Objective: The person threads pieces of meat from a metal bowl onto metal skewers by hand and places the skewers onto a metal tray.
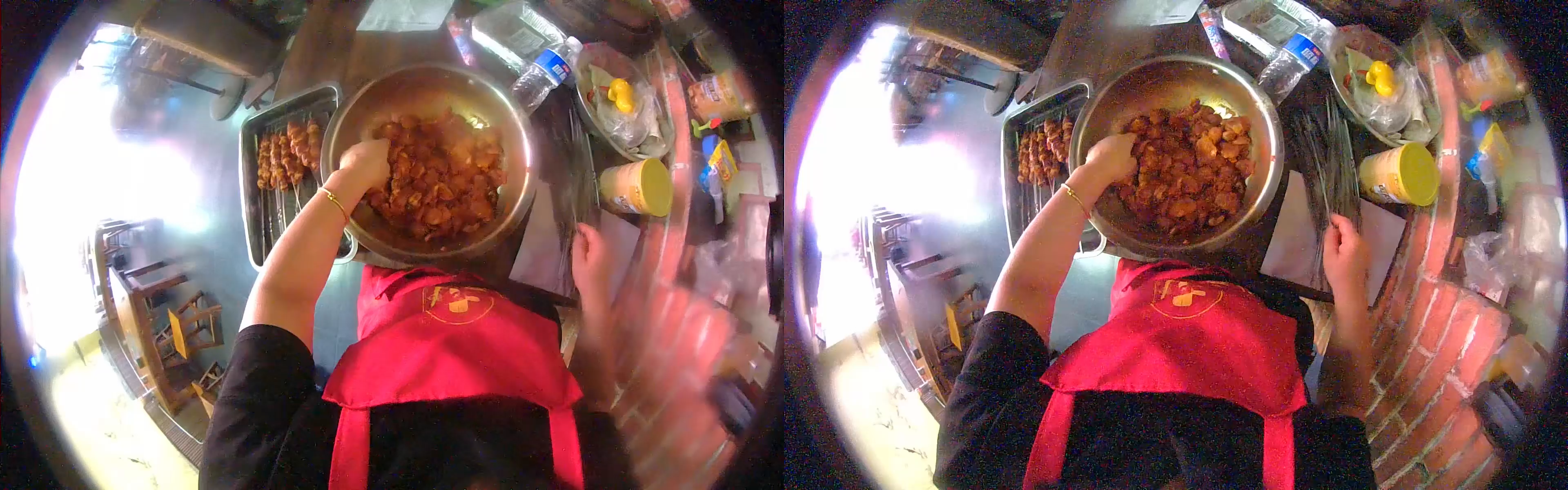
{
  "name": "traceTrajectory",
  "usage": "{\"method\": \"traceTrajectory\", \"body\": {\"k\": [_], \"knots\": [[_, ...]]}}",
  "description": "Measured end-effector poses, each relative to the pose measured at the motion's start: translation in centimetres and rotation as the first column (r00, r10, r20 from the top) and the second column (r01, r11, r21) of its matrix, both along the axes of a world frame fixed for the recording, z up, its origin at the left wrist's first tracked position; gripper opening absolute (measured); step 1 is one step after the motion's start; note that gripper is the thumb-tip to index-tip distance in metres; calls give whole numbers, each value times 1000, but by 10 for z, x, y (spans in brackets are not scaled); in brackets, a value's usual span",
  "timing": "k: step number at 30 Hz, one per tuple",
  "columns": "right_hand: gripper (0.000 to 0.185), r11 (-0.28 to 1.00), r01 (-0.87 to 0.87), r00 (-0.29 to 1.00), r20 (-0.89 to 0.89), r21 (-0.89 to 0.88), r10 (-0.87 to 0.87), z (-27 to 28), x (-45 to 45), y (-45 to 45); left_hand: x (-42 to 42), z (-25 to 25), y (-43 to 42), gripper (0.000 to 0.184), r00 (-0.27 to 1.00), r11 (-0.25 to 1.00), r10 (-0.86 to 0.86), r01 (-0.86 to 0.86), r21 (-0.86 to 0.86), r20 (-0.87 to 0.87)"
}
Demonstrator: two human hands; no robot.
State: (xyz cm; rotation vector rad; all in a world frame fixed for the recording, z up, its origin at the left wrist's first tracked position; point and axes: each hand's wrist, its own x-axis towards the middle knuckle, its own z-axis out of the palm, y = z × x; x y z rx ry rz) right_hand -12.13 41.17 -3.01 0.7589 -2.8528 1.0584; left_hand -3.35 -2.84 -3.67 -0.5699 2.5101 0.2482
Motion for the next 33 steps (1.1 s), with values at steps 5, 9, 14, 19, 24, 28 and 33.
{"method": "traceTrajectory", "body": {"k": [5, 9, 14, 19, 24, 28, 33], "knots": [[22, 964, 86, 944, 329, -251, 1, 37, 21, -15, 21, 0, 8, 27, 984, 995, -76, 87, 57, -161], [25, 914, -86, 708, 622, -396, 336, 77, 48, -48, 42, 16, 35, 22, 727, 578, 635, -225, 784, -260], [28, 895, -283, 479, 758, -344, 443, 82, 57, -67, 40, 26, 61, 27, 309, -464, 838, -32, 885, 451], [27, 856, -397, 570, 642, -330, 512, 83, 58, -75, 34, 48, 85, 25, 286, -583, 801, 172, 794, 527], [26, 877, -388, 610, 635, -284, 475, 82, 61, -81, 22, 60, 90, 21, 279, -661, 745, 186, 727, 606], [25, 862, -365, 658, 557, -352, 507, 70, 66, -81, 24, 48, 88, 21, 364, -657, 738, 195, 728, 569], [25, 891, -347, 660, 598, -294, 455, 75, 68, -82, 22, 62, 96, 21, 298, -528, 824, 96, 844, 482]]}}
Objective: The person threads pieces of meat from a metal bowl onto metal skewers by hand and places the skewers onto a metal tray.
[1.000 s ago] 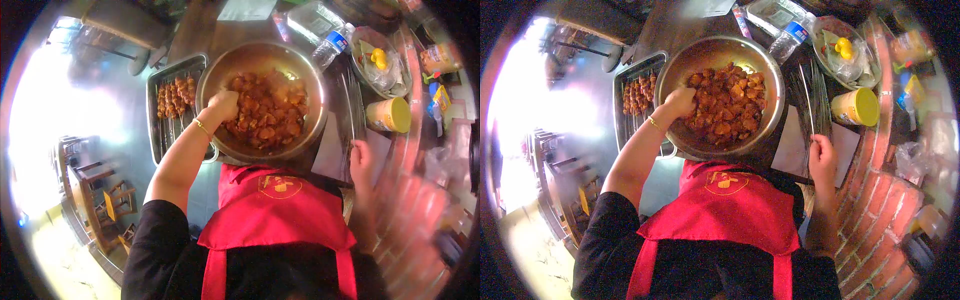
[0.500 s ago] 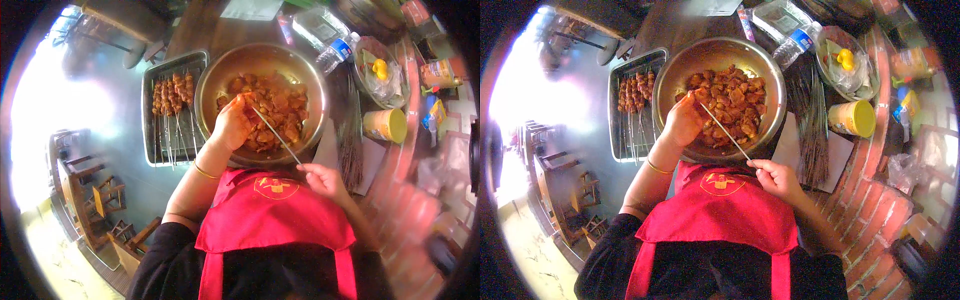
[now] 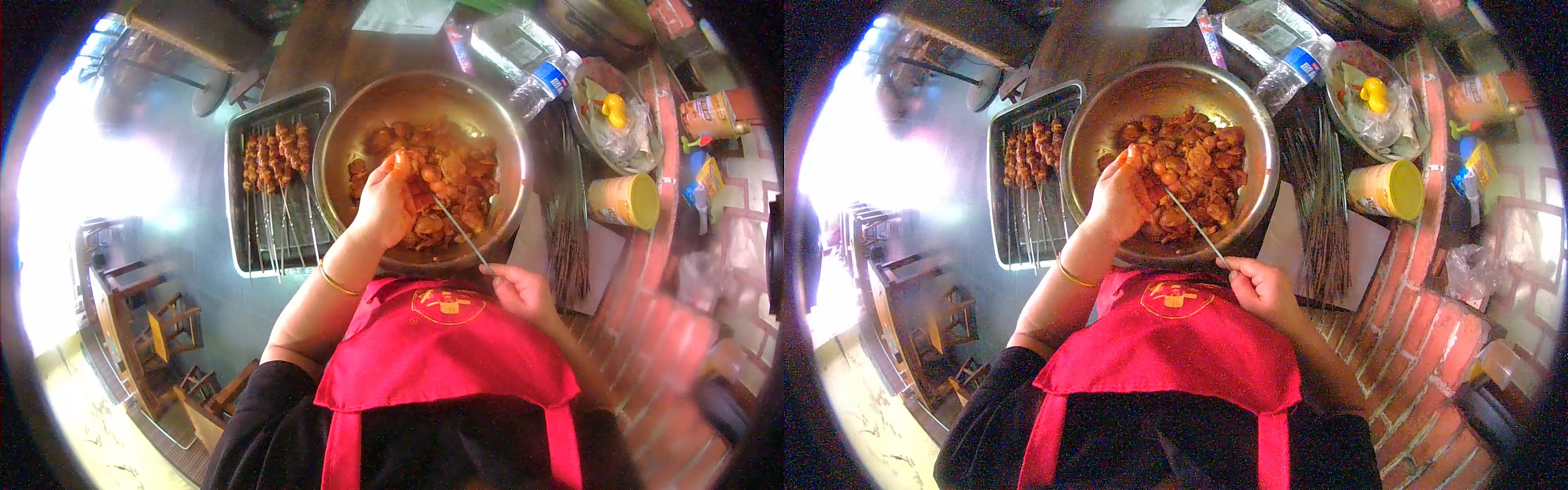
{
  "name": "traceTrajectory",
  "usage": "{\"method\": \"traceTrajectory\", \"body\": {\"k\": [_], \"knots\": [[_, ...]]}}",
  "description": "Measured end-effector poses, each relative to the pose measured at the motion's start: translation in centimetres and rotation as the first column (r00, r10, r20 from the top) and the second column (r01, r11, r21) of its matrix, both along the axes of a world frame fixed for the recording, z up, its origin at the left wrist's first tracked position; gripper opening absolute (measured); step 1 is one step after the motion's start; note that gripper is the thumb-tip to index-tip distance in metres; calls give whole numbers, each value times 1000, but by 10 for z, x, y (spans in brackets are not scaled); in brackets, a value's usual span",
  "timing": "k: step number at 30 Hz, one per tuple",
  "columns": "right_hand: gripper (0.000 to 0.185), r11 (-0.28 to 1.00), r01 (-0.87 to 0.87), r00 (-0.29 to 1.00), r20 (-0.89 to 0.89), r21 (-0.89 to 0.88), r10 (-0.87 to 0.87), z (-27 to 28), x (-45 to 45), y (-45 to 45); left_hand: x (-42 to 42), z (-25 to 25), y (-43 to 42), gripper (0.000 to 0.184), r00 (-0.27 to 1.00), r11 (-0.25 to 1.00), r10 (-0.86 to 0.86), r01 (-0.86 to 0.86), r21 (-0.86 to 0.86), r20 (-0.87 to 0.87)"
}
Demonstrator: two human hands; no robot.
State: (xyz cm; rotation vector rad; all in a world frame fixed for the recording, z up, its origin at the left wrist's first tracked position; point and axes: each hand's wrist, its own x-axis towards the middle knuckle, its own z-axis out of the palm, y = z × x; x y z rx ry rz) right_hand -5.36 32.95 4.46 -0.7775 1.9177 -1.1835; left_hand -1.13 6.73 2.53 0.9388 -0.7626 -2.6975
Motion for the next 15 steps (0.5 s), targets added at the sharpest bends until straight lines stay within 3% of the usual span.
{"method": "traceTrajectory", "body": {"k": [3, 8, 11, 12, 15], "knots": [[25, 1000, -8, 1000, 12, 16, 8, 3, 0, -1, -2, 4, 5, 21, 999, 994, 5, 0, -106, 38], [25, 1000, 26, 996, 81, -13, -24, -5, 6, -3, 3, -15, 8, 22, 995, 993, 74, -68, 95, -68], [26, 999, -19, 998, 67, -35, 21, -3, 6, -6, 1, -7, 19, 26, 987, 981, 163, -163, 106, 11], [26, 999, -22, 997, 68, -35, 25, -1, 8, -8, 0, -10, 22, 25, 978, 971, 198, -188, 147, -60], [25, 998, 8, 1000, 9, -68, -7, 4, 11, -19, 1, -8, 36, 25, 996, 963, 94, -91, 255, 3]]}}
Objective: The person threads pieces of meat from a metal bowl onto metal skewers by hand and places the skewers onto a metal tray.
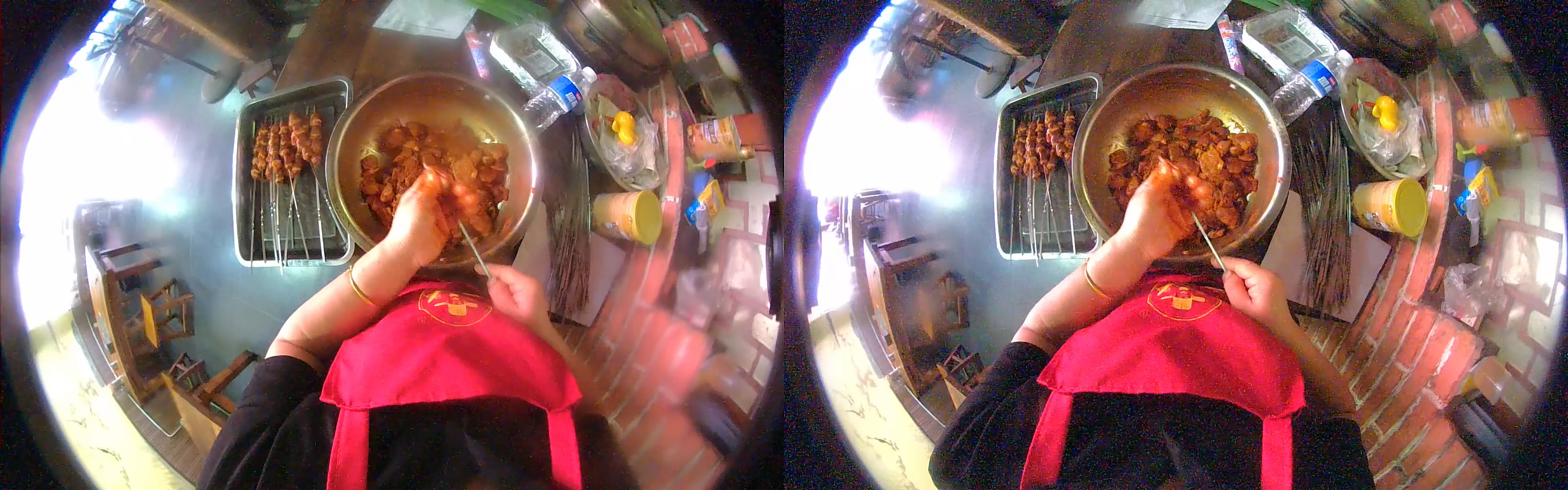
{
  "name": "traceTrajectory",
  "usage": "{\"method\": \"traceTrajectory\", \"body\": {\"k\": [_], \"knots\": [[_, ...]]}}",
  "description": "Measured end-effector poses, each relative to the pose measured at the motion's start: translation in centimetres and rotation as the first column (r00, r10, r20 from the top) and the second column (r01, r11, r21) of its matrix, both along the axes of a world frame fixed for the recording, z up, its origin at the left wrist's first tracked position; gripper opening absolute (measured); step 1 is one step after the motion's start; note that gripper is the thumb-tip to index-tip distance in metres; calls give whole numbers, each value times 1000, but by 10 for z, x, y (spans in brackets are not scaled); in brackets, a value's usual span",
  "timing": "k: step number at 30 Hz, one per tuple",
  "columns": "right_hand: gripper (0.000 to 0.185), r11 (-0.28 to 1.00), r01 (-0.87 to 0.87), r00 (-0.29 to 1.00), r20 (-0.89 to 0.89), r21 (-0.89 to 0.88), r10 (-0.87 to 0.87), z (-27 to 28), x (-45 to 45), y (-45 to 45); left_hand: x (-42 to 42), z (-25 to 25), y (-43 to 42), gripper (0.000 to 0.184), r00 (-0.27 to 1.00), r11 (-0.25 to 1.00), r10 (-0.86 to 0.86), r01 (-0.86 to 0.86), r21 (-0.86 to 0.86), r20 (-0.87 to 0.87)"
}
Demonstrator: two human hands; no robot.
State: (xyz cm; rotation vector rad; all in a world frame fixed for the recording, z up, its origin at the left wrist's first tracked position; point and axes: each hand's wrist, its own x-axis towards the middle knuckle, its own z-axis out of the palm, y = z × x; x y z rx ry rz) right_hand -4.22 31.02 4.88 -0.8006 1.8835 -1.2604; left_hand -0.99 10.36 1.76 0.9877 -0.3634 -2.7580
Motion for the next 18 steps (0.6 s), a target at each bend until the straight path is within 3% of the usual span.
{"method": "traceTrajectory", "body": {"k": [2, 4, 5, 6, 8, 10, 12, 14, 15, 18], "knots": [[24, 993, 93, 992, 75, 68, -98, 3, -1, -9, 5, -5, 14, 30, 969, 964, -244, 238, -118, -46], [23, 990, 125, 980, 149, 65, -134, 5, -4, -11, 8, 8, 22, 34, 916, 898, -398, 400, -184, 50], [23, 984, 162, 960, 221, 69, -174, 8, -7, -11, 13, 2, 13, 36, 830, 653, -543, 513, -557, 129], [23, 985, 162, 960, 222, 66, -173, 12, -9, -11, 11, 5, -1, 39, 729, 462, -643, 613, -641, 234], [24, 979, 193, 960, 197, 58, -201, 21, -12, -9, 3, -10, -39, 33, 668, -40, -499, 619, -784, 552], [24, 980, 194, 964, 180, 37, -197, 16, -14, -3, -7, -20, -75, 28, 737, -434, -45, 594, -677, 674], [24, 976, 214, 959, 181, 34, -216, 14, -14, 1, -10, -31, -109, 28, 635, -509, 126, 701, -500, 762], [24, 975, 220, 961, 165, 31, -222, 15, -13, 3, -15, -24, -125, 27, 306, -638, 103, 750, -174, 946], [24, 975, 222, 963, 152, 31, -224, 15, -12, 5, -11, -44, -133, 29, 315, -735, 102, 663, -142, 944], [23, 975, 221, 968, 122, 15, -221, 8, -10, 10, -2, -44, -130, 32, 284, -801, 51, 584, -130, 957]]}}
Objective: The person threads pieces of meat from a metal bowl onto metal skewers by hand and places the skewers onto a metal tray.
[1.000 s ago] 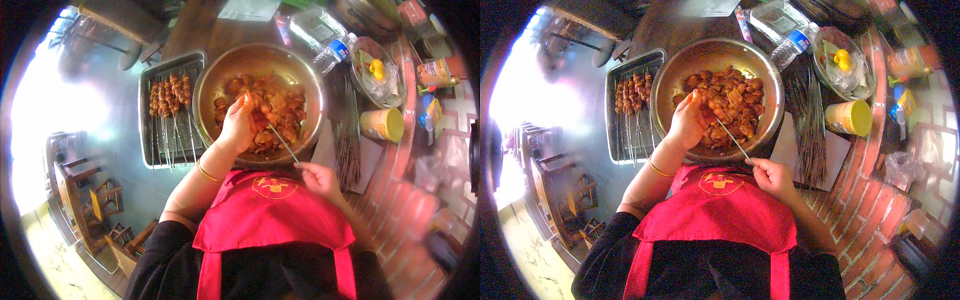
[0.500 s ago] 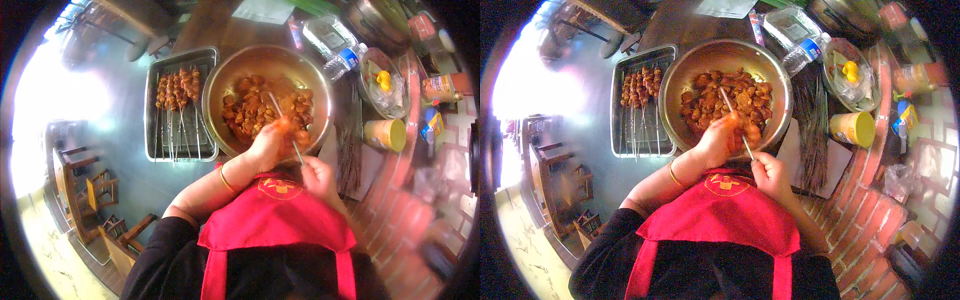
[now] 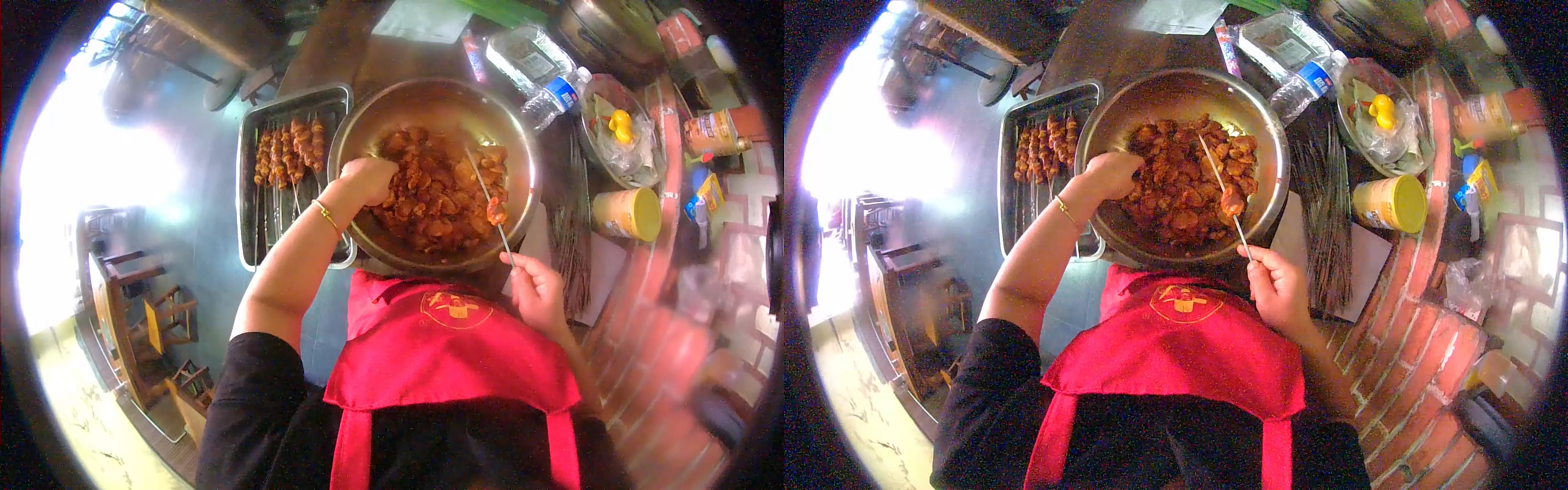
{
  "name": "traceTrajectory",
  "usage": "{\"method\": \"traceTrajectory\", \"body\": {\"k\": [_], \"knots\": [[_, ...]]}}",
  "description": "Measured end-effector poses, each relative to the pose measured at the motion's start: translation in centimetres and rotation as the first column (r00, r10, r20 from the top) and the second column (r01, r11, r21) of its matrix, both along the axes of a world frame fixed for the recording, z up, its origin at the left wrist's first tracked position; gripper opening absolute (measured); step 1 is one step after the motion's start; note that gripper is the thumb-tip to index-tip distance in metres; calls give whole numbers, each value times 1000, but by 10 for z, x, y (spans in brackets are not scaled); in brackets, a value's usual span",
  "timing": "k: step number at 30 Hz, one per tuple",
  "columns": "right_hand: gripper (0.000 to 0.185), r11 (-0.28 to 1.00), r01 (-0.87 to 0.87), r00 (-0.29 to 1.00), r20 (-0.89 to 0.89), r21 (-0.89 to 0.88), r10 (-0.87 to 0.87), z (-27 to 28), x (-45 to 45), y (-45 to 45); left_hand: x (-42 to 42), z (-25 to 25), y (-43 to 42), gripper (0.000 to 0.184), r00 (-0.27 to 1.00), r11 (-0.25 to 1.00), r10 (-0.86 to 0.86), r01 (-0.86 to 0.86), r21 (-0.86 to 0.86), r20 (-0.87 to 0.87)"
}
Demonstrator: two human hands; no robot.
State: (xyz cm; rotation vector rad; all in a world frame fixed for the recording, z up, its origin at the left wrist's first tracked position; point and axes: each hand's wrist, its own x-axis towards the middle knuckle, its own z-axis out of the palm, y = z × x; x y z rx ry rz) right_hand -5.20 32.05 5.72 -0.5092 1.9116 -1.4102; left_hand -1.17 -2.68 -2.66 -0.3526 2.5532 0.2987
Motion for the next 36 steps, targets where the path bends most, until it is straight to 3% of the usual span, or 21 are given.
{"method": "traceTrajectory", "body": {"k": [1, 3, 7, 9, 10, 11, 12, 13, 14, 16, 18, 20, 22, 24, 26, 27, 28, 30, 35, 36], "knots": [[23, 1000, 5, 1000, -1, -2, -5, 2, 1, 0, 1, 4, 0, 32, 1000, 1000, -5, 5, -2, -1], [23, 1000, 7, 1000, -3, 30, -7, 6, 2, 0, 3, 15, 2, 33, 978, 995, -81, 90, -41, 191], [23, 1000, 19, 1000, 6, 25, -19, 4, 3, 2, 7, 33, 14, 29, 933, 980, -167, 193, -52, 318], [24, 1000, -6, 1000, 7, 23, 6, 4, 4, 1, 14, 32, 15, 28, 999, 996, 26, -30, 86, 43], [24, 1000, -4, 1000, 10, 22, 4, 3, 4, 1, 16, 28, 16, 28, 999, 996, 24, -28, 86, 45], [25, 999, -25, 999, 28, 24, 24, 2, 4, 0, 18, 21, 17, 30, 980, 963, 131, -90, 255, -150], [25, 999, -48, 998, 46, 26, 47, 1, 5, -1, 19, 21, 19, 32, 910, 898, 266, -114, 426, -318], [25, 998, -52, 998, 45, 26, 51, 0, 5, -1, 18, 22, 25, 34, 873, 757, 400, -144, 638, -278], [25, 997, -71, 997, 26, 15, 71, -1, 6, -2, 17, 22, 32, 34, 871, 756, 404, -145, 639, -281], [26, 996, -93, 996, 2, 8, 93, 0, 5, -4, 13, 26, 49, 32, 653, 146, 757, -180, 973, 7], [25, 993, -120, 992, -44, -1, 120, 4, 5, -3, 10, 40, 57, 30, 636, 62, 767, -196, 979, 78], [25, 991, -130, 991, -24, 18, 130, 6, 4, -1, 9, 47, 63, 27, 636, 303, 750, -89, 949, -180], [24, 990, -139, 990, -3, 30, 139, 9, 4, -2, 7, 59, 66, 26, 605, 245, 786, -116, 963, -127], [25, 987, -152, 981, -115, 59, 158, 12, 6, -5, 6, 60, 66, 24, 573, 191, 816, -147, 971, -74], [25, 988, -150, 982, -106, 45, 154, 16, 9, -9, 5, 49, 66, 20, 429, -321, 867, 93, 942, 253], [25, 989, -147, 984, -99, 36, 149, 17, 11, -11, 3, 45, 68, 16, 409, -425, 848, 146, 893, 337], [25, 989, -141, 985, -98, 31, 144, 17, 11, -12, 2, 44, 71, 16, 412, -422, 848, 142, 895, 334], [24, 985, -164, 980, -106, 61, 170, 16, 10, -14, -1, 44, 78, 14, 441, -670, 714, 208, 713, 543], [24, 989, -151, 979, -141, -4, 149, 6, 11, -6, -7, 31, 78, 19, 351, -699, 701, 165, 696, 621], [24, 990, -141, 980, -142, -20, 137, 5, 11, -5, -8, 30, 79, 22, 301, -520, 829, 99, 849, 472]]}}
